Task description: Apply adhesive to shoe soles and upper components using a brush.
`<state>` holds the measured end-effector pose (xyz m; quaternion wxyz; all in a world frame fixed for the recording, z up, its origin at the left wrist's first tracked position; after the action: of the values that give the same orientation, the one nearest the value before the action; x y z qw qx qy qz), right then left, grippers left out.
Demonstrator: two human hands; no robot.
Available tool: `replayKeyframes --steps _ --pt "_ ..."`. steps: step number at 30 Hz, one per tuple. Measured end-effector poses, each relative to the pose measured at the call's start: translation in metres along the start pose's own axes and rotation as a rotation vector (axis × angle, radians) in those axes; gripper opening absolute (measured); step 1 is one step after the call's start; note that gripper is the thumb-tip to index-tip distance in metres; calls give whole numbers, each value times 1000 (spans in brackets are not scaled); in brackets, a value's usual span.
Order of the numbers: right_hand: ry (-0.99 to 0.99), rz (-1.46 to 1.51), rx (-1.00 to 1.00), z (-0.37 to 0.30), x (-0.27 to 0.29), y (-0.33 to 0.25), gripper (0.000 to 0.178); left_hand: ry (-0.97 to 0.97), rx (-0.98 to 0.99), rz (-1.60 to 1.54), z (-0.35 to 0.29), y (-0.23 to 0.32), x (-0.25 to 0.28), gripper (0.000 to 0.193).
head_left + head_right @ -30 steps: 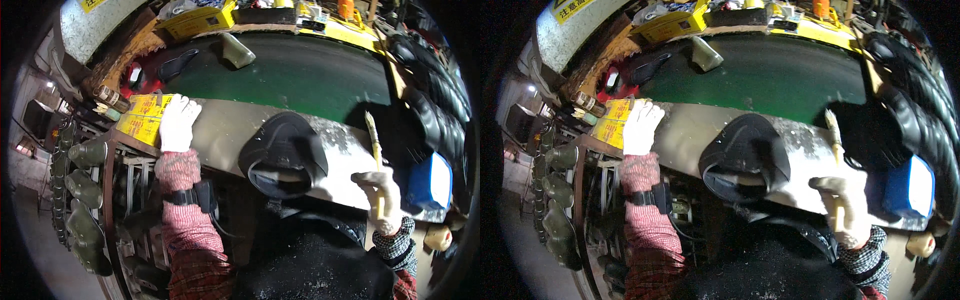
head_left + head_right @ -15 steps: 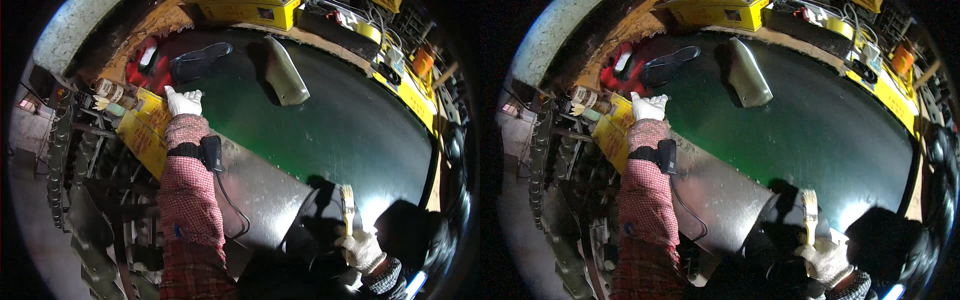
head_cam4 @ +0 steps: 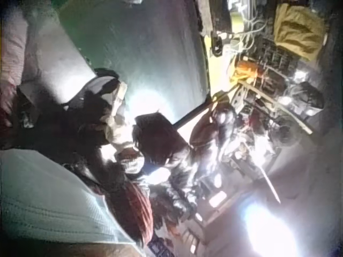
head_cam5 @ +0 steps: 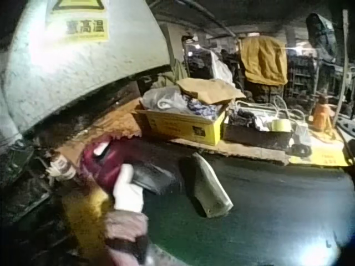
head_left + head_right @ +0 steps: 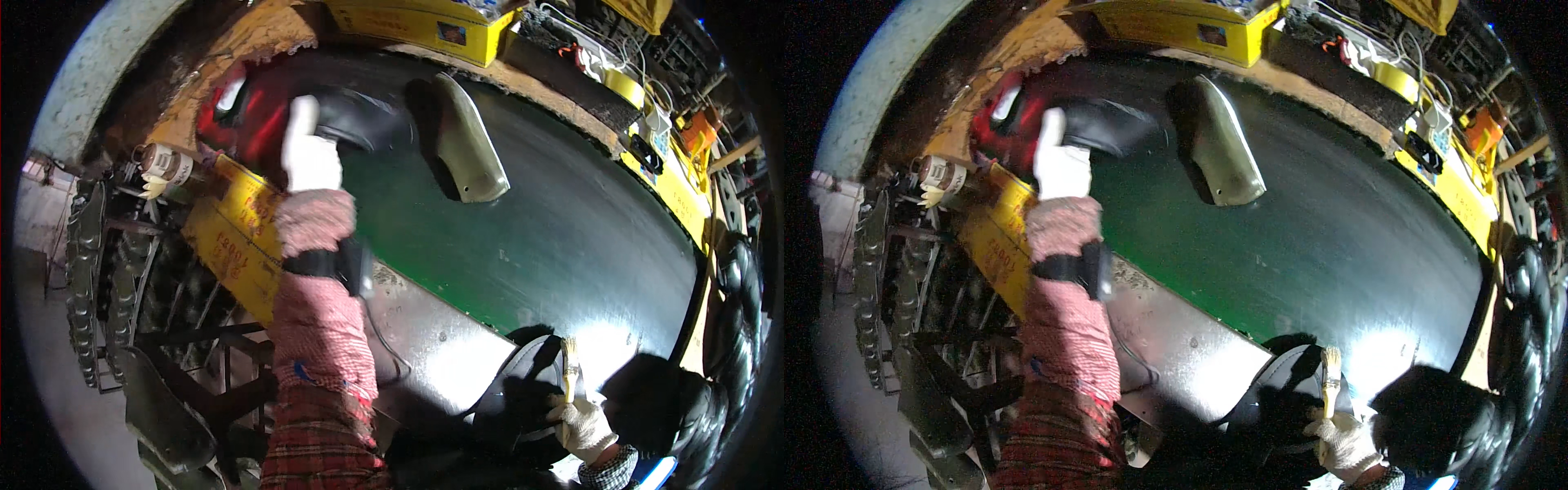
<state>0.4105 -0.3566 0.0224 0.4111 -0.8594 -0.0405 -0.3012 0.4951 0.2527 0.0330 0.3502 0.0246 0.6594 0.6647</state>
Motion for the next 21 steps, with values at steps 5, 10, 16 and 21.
replayKeyframes --steps 5,10,16,21 --pt "107 -322 199 5 11 -24 28 -467 -1028 1668 -111 22 -74 23" --pt "62 -277 165 5 14 -33 26 -623 -763 1815 -126 2 -39 38" --pt "81 -273 209 2 12 -18 26 -577 -844 1812 -142 12 -36 50" --pt "71 -273 232 3 13 -18 27 -603 -802 1859 -151 18 -35 50"
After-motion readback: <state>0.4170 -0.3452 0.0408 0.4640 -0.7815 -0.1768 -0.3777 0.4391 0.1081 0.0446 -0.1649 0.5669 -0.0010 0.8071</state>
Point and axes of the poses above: each hand's wrist, its own z-axis towards the middle knuckle, its own x-axis out of the back of the hand, y = z × x, the point moved 2 cm from there along z, towards the middle knuckle, and after that the axes turned 5 degrees about -x, right-handed, at the moved point
